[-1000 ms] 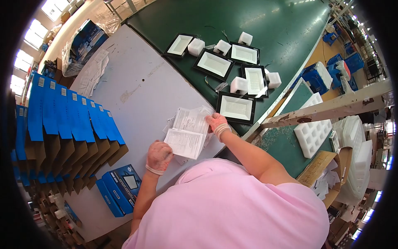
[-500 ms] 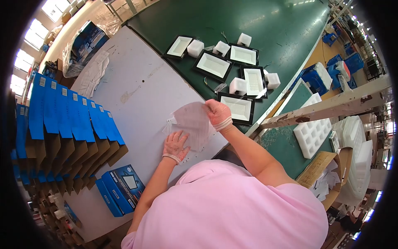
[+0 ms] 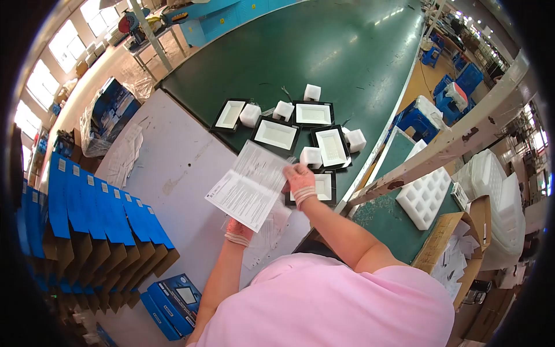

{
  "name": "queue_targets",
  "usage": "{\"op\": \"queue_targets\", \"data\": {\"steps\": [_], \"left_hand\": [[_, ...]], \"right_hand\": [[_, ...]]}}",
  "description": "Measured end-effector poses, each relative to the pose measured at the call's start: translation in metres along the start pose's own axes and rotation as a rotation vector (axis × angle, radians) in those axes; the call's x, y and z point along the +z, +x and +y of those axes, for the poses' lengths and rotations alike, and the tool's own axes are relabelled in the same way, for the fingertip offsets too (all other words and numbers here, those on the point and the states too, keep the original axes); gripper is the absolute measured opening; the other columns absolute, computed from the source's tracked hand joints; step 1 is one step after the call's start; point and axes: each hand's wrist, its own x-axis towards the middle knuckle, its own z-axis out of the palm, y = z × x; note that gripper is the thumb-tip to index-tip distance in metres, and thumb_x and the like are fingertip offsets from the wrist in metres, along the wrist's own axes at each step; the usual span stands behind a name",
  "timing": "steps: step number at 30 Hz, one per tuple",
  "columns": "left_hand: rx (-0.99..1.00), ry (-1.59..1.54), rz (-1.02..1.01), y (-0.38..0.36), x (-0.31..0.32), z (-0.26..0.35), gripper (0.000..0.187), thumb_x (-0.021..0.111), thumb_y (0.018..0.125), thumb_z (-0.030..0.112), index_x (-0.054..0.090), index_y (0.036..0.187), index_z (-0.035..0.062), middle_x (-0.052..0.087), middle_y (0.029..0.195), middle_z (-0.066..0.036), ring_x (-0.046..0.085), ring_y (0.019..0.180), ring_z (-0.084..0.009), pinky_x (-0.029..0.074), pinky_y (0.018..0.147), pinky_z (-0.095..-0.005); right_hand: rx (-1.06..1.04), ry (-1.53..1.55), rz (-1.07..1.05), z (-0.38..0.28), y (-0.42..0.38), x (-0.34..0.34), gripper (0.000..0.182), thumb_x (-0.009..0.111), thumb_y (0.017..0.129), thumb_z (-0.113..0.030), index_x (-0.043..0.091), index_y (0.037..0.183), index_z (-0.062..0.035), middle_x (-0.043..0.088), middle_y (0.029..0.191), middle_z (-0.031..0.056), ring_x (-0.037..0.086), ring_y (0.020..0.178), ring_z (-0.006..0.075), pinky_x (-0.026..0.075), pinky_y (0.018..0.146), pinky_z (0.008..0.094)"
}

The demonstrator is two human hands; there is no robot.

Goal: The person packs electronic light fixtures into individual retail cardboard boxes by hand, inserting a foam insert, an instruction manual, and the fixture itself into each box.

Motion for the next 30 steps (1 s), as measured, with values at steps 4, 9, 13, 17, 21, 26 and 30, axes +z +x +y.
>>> {"op": "queue_targets", "data": {"steps": [4,9,13,17,21,26,30], "left_hand": [[0.022,0.167,-0.097,-0.003,0.047,-0.014,0.043,0.059,0.092,0.03,0.054,0.13,0.0118,0.056,0.132,-0.008,0.049,0.125,-0.0268,0.042,0.102,-0.0461],[-0.053,-0.053,0.332,-0.02,0.079,-0.017,0.037,0.059,0.091,0.033,0.058,0.124,0.0148,0.057,0.13,-0.007,0.049,0.124,-0.0271,0.041,0.1,-0.0524],[-0.037,-0.02,0.39,-0.006,0.038,-0.017,0.032,0.065,0.088,0.026,0.06,0.118,0.0163,0.059,0.126,-0.007,0.053,0.119,-0.0252,0.044,0.094,-0.053],[0.052,0.131,0.428,-0.006,0.049,-0.006,0.028,0.065,0.087,0.02,0.059,0.114,0.0121,0.064,0.108,-0.004,0.06,0.102,-0.0245,0.048,0.086,-0.0498],[0.392,0.645,0.524,-0.004,-0.037,0.021,0.028,0.061,0.088,0.011,0.057,0.116,0.0088,0.063,0.104,-0.006,0.061,0.089,-0.0202,0.051,0.072,-0.0335],[0.423,0.888,0.637,-0.026,-0.055,0.011,0.028,0.06,0.087,0.011,0.062,0.115,0.0077,0.065,0.106,-0.009,0.063,0.095,-0.022,0.051,0.079,-0.0328],[0.114,0.266,0.54,-0.006,-0.21,-0.022,0.029,0.055,0.087,0.008,0.066,0.113,0.0066,0.067,0.113,-0.011,0.062,0.102,-0.0241,0.05,0.089,-0.0337]], "right_hand": [[-0.1,-0.417,-0.015,0.017,-0.031,-0.003,0.018,0.066,0.088,-0.021,0.061,0.084,-0.0039,0.059,0.064,0.005,0.054,0.057,0.0108,0.045,0.054,0.0261],[-0.227,-0.645,-0.13,0.016,-0.059,-0.012,0.019,0.065,0.09,-0.023,0.061,0.088,-0.0051,0.058,0.062,0.0047,0.055,0.056,0.011,0.045,0.054,0.0272],[-0.304,-0.738,-0.267,0.02,-0.064,-0.021,0.017,0.065,0.09,-0.022,0.062,0.091,-0.0054,0.061,0.065,0.0053,0.058,0.058,0.0158,0.047,0.056,0.0287],[-0.104,-0.52,-0.248,0.024,-0.053,-0.032,0.02,0.066,0.087,-0.023,0.063,0.097,-0.0053,0.066,0.081,0.0104,0.064,0.074,0.024,0.05,0.069,0.0315],[-0.389,-1.173,0.198,-0.008,-0.009,-0.091,0.052,0.07,0.081,-0.032,0.055,0.121,-0.002,0.062,0.115,0.0193,0.061,0.105,0.0339,0.047,0.093,0.0389],[0.433,-0.962,0.109,0.009,0.045,-0.166,0.091,0.075,0.071,-0.049,0.042,0.137,0.005,0.051,0.135,0.024,0.053,0.123,0.0327,0.039,0.105,0.035],[0.463,-0.847,-0.164,0.032,0.066,-0.168,0.093,0.078,0.069,-0.048,0.043,0.135,0.007,0.055,0.132,0.0225,0.055,0.121,0.0312,0.041,0.103,0.0343]]}}
